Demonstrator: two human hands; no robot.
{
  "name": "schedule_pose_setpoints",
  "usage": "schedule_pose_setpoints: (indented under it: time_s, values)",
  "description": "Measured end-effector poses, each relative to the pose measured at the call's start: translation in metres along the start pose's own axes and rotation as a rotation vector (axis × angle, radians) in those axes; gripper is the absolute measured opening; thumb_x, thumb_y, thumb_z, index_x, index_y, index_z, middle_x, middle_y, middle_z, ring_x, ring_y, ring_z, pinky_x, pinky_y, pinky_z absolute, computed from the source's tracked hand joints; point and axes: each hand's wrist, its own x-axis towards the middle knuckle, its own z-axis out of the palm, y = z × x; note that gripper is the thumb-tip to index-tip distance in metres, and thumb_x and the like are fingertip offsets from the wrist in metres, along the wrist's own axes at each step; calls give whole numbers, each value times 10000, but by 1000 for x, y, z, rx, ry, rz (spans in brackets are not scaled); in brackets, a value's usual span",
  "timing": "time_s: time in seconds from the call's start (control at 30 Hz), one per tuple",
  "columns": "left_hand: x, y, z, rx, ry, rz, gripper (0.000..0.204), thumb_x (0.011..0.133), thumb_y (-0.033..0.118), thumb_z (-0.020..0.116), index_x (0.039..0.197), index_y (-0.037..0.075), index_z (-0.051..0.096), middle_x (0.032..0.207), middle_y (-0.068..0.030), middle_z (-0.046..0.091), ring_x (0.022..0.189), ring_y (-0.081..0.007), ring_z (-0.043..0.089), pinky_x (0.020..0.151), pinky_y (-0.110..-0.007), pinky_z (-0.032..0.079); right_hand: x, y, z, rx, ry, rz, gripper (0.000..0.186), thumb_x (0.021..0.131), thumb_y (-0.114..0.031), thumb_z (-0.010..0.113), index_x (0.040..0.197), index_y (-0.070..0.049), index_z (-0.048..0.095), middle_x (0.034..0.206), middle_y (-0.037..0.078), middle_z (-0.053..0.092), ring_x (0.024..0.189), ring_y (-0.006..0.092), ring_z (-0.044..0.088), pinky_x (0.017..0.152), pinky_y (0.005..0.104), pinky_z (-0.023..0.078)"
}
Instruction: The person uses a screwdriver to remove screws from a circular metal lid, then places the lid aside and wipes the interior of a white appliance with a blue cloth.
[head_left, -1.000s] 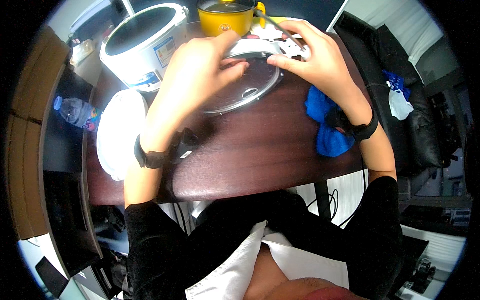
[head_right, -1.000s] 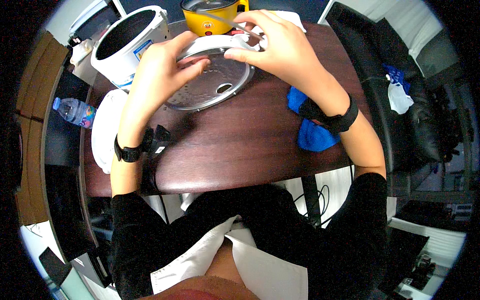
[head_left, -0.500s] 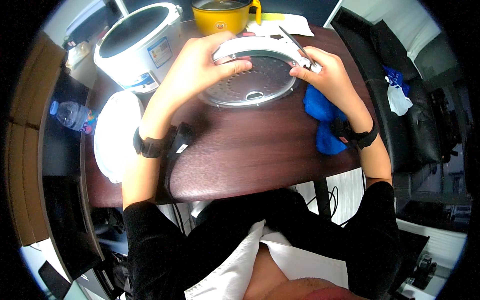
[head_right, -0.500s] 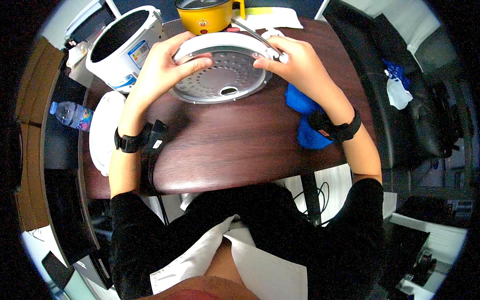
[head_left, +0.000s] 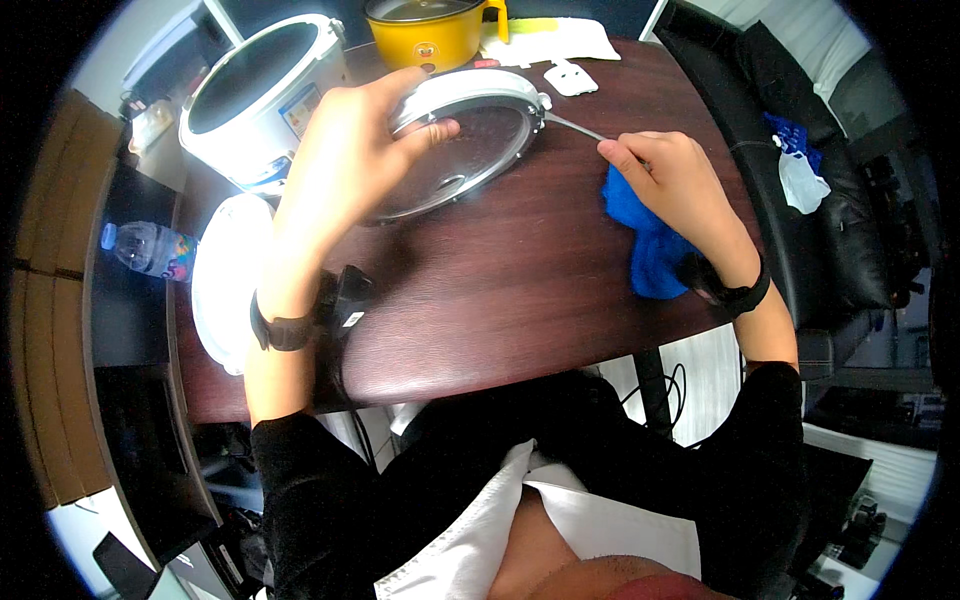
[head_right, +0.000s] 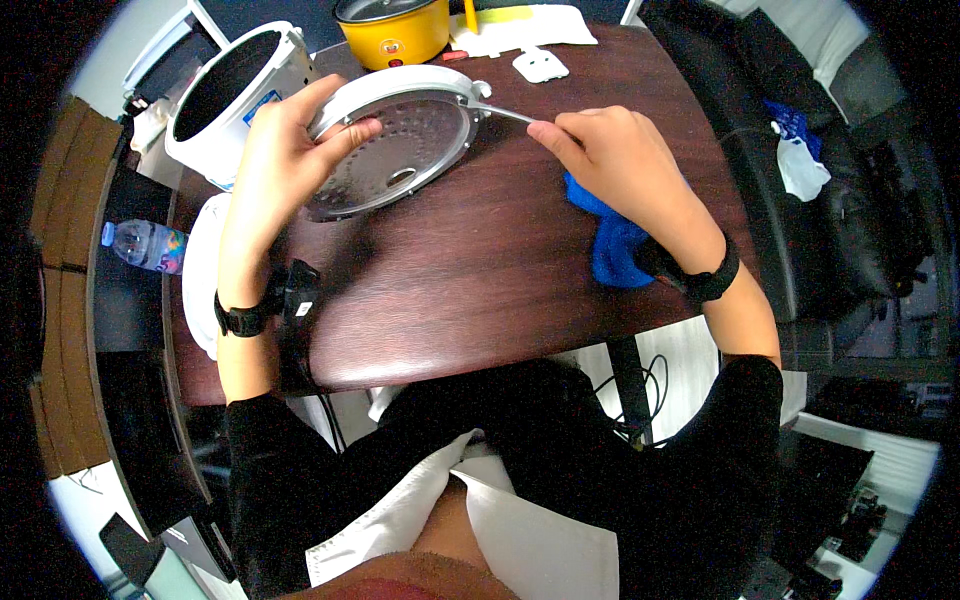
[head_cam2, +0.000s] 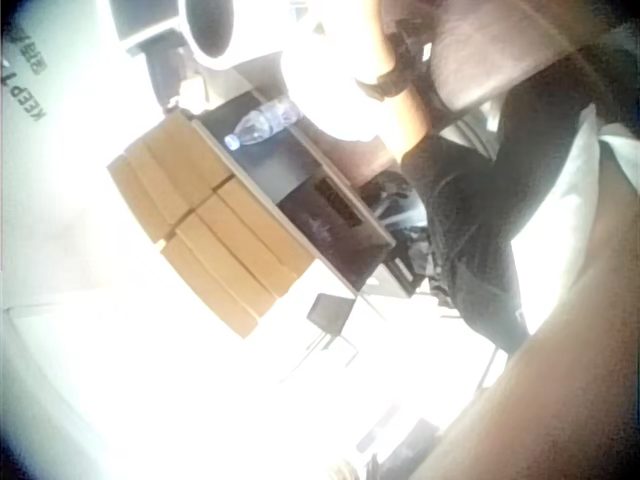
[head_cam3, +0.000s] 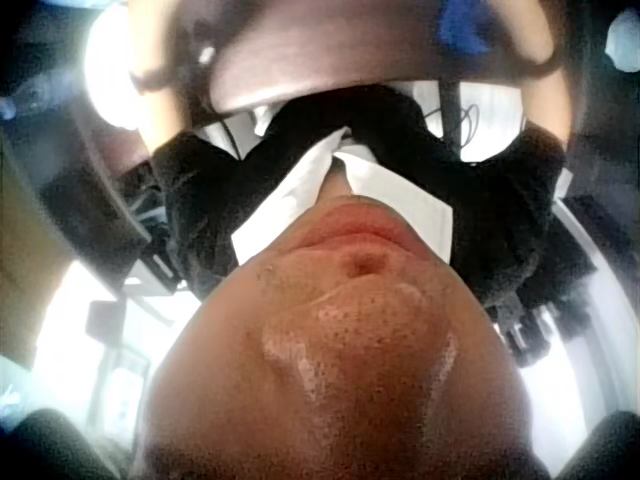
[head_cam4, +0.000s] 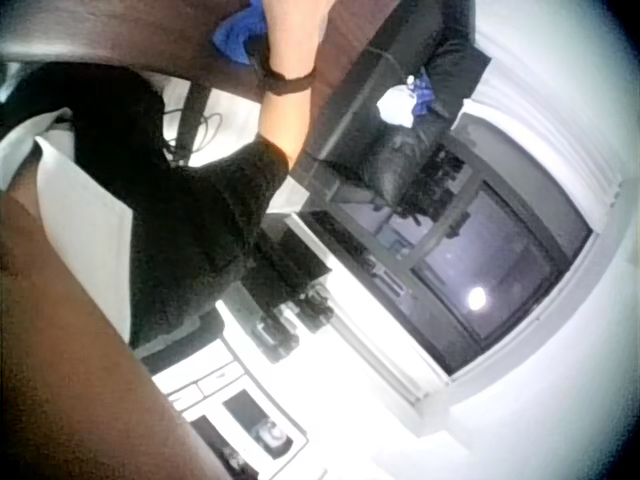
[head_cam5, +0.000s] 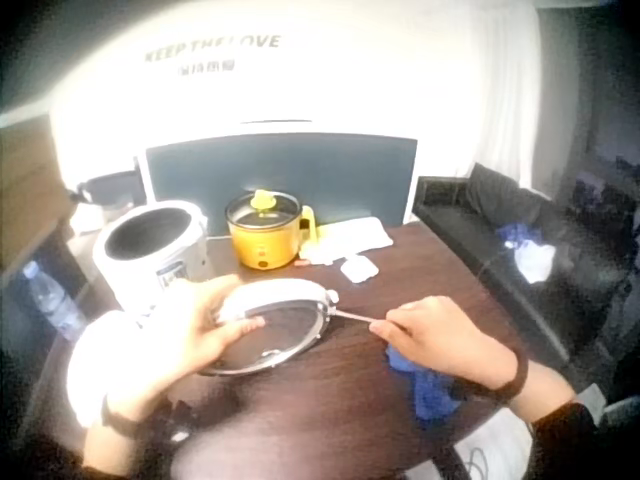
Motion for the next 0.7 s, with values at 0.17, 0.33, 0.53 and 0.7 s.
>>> schedule_pose_setpoints:
  time_s: [0.17, 0.33, 0.53, 0.7]
  values:
    - [1, -1, 2, -24, 40, 3, 392, 812, 257, 743, 1109, 18, 648, 657, -150, 633, 565, -209, 624, 564, -323, 477, -1, 2, 12, -17, 32, 10, 456, 937, -348, 570, 635, -8, 590, 600, 197, 564, 593, 387, 585, 534, 440, 460]
    - [2, 1, 1, 3, 30, -22, 371, 816, 263, 738, 1091, 29, 657, 690, -156, 649, 594, -225, 641, 592, -338, 490, 1, -2, 10, -54, 39, 43, 460, 939, -340, 570, 624, -7, 598, 566, 200, 549, 559, 376, 586, 519, 437, 461]
    - [1, 1, 2, -42, 15, -46, 357, 818, 262, 735, 1081, 33, 660, 731, -168, 667, 624, -234, 658, 616, -348, 500, 4, -5, 11, -66, 65, 10, 459, 937, -334, 574, 617, -7, 596, 559, 199, 547, 553, 373, 589, 510, 441, 463]
    - [2, -1, 4, -21, 33, 35, 362, 818, 248, 732, 1083, 14, 655, 737, -178, 669, 622, -249, 661, 614, -349, 504, 4, -7, 10, -141, 74, 22, 465, 932, -345, 576, 609, -12, 593, 563, 195, 553, 561, 376, 593, 510, 444, 466]
